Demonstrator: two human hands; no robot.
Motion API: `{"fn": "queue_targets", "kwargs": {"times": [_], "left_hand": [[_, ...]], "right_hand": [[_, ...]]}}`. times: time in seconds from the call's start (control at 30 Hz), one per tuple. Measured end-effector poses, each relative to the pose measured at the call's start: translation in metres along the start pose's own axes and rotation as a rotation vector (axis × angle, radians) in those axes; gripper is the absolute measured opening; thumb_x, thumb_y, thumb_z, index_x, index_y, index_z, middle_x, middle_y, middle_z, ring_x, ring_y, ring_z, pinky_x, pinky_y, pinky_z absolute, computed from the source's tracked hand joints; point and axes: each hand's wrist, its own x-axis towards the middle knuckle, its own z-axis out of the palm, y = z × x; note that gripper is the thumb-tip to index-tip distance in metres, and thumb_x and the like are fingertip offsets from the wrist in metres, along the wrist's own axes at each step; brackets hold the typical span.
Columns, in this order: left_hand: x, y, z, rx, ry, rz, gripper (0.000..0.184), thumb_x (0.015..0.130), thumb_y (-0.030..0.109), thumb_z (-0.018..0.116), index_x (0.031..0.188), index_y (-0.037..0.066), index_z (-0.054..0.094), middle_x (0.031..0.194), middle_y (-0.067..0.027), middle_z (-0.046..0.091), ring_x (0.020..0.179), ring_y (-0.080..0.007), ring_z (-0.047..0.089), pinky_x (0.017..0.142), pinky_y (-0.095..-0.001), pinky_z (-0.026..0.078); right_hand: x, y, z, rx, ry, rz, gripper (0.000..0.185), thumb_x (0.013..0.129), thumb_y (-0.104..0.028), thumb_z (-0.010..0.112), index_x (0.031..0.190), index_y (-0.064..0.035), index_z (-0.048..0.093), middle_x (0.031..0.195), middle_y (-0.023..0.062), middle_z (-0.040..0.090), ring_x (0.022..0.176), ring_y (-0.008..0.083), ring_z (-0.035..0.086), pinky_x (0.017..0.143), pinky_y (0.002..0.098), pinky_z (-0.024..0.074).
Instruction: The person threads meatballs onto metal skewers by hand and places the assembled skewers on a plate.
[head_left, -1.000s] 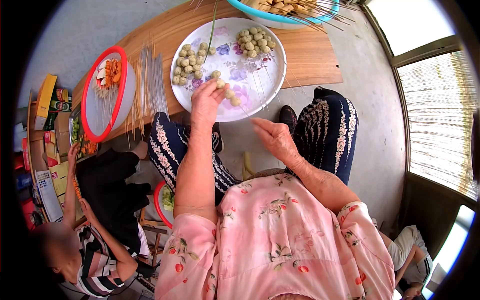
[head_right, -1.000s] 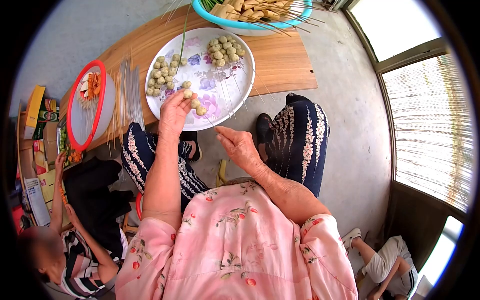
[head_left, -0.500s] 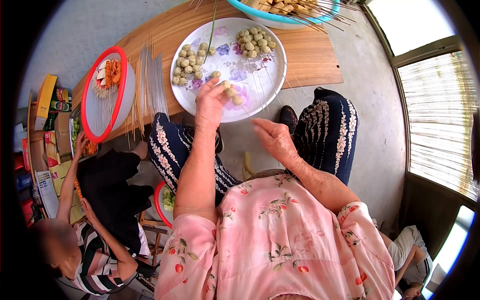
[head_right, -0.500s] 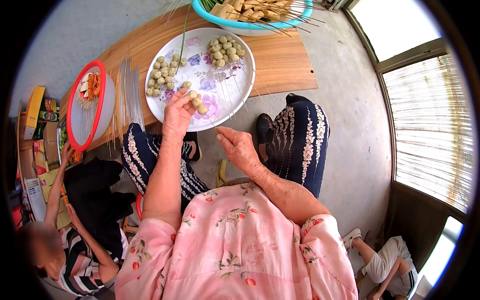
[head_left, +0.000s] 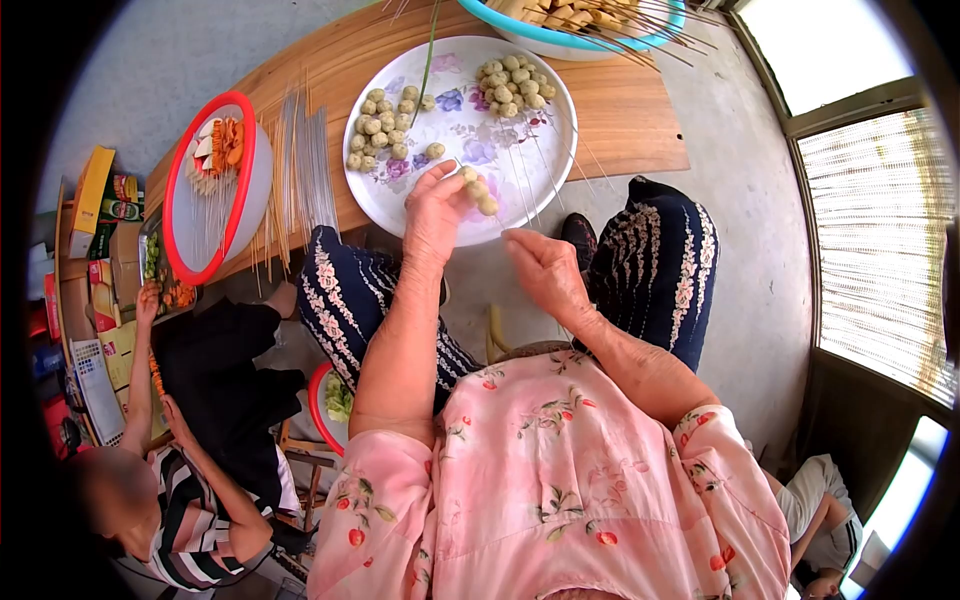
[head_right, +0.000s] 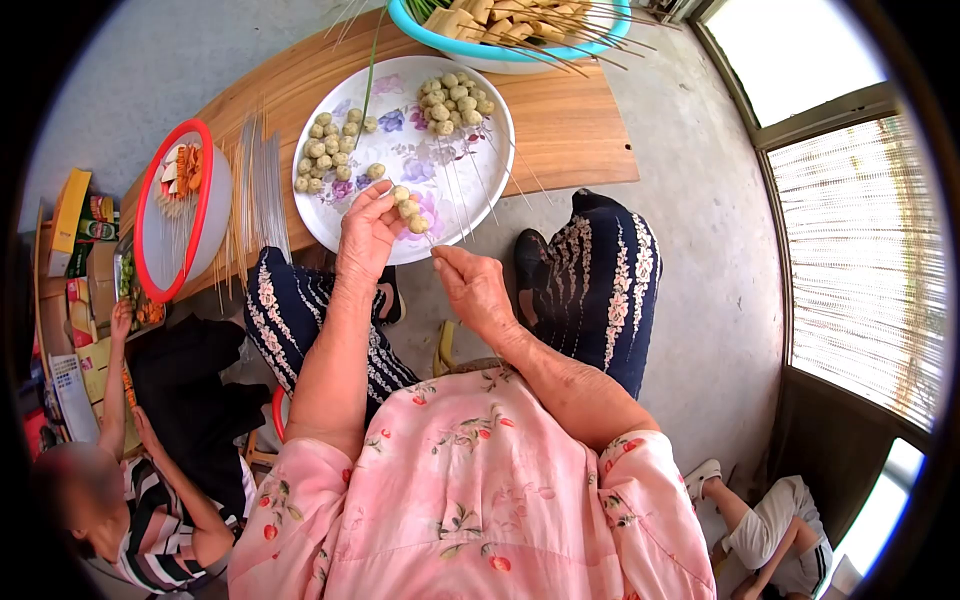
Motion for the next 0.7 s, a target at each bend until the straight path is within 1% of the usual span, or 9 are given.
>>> {"fn": "queue_targets", "kwargs": {"times": [0.03,0.13,0.23,0.33,0.43,0.53,0.63,0.7], "left_hand": [[0.001,0.001,0.000,0.011,0.001,0.000,0.032,0.084,0.007,0.055,0.113,-0.001,0.047,0.100,-0.0141,0.060,0.087,-0.0235,0.061,0.078,-0.0354,0.052],[0.005,0.012,-0.001,0.183,0.116,-0.028,0.028,0.085,0.014,0.057,0.109,-0.001,0.053,0.101,-0.0131,0.061,0.086,-0.0205,0.062,0.073,-0.0334,0.052],[0.020,0.010,-0.006,0.727,0.328,0.253,0.022,0.084,0.014,0.057,0.101,-0.001,0.059,0.093,-0.0114,0.061,0.084,-0.0222,0.062,0.075,-0.0333,0.049],[0.050,0.002,-0.029,1.295,0.445,0.805,0.024,0.082,0.017,0.059,0.100,0.001,0.062,0.092,-0.0132,0.061,0.090,-0.0289,0.059,0.081,-0.0368,0.045],[0.068,-0.004,-0.039,1.391,0.365,0.895,0.024,0.079,0.016,0.062,0.098,0.002,0.062,0.092,-0.0145,0.061,0.093,-0.0332,0.055,0.085,-0.0396,0.041],[0.072,-0.003,-0.046,1.373,0.330,0.672,0.021,0.077,0.016,0.063,0.094,0.003,0.062,0.091,-0.0131,0.061,0.093,-0.0305,0.056,0.082,-0.0396,0.042],[0.073,-0.002,-0.046,1.341,0.324,0.621,0.018,0.075,0.014,0.065,0.090,0.005,0.062,0.089,-0.0137,0.062,0.087,-0.0306,0.057,0.078,-0.0401,0.043],[0.075,-0.006,-0.048,1.287,0.306,0.645,0.019,0.075,0.013,0.065,0.091,0.004,0.062,0.088,-0.0124,0.062,0.081,-0.0282,0.059,0.074,-0.0390,0.045]], "right_hand": [[0.000,0.000,0.000,0.008,0.000,0.014,0.019,0.084,-0.011,0.059,0.098,0.0012,0.064,0.084,0.0194,0.065,0.075,0.0270,0.066,0.068,0.0318,0.0497],[0.001,0.000,-0.001,0.007,0.004,0.008,0.019,0.084,-0.011,0.059,0.099,0.0011,0.063,0.085,0.0195,0.065,0.075,0.0260,0.066,0.069,0.0312,0.0497],[0.001,0.003,-0.002,0.006,-0.008,0.022,0.020,0.085,-0.012,0.059,0.100,0.0010,0.063,0.085,0.0189,0.065,0.074,0.0246,0.066,0.069,0.0308,0.0495],[0.000,0.004,-0.004,0.016,-0.023,0.054,0.020,0.085,-0.012,0.059,0.101,0.0008,0.063,0.084,0.0185,0.065,0.072,0.0234,0.065,0.069,0.0305,0.0494],[-0.001,0.007,-0.005,-0.015,-0.022,0.024,0.021,0.085,-0.012,0.058,0.101,0.0009,0.062,0.080,0.0181,0.065,0.068,0.0226,0.063,0.066,0.0307,0.0489],[-0.001,0.003,-0.008,-0.028,-0.054,0.104,0.020,0.085,-0.012,0.058,0.101,0.0011,0.062,0.077,0.0180,0.064,0.063,0.0220,0.061,0.064,0.0311,0.0483],[-0.001,0.006,-0.008,0.000,-0.057,0.067,0.020,0.085,-0.011,0.058,0.101,0.0011,0.062,0.074,0.0176,0.063,0.060,0.0220,0.059,0.062,0.0314,0.0478],[0.000,0.000,-0.010,-0.002,-0.086,0.126,0.020,0.085,-0.011,0.059,0.101,0.0009,0.062,0.076,0.0179,0.063,0.062,0.0226,0.060,0.063,0.0313,0.0481]]}}
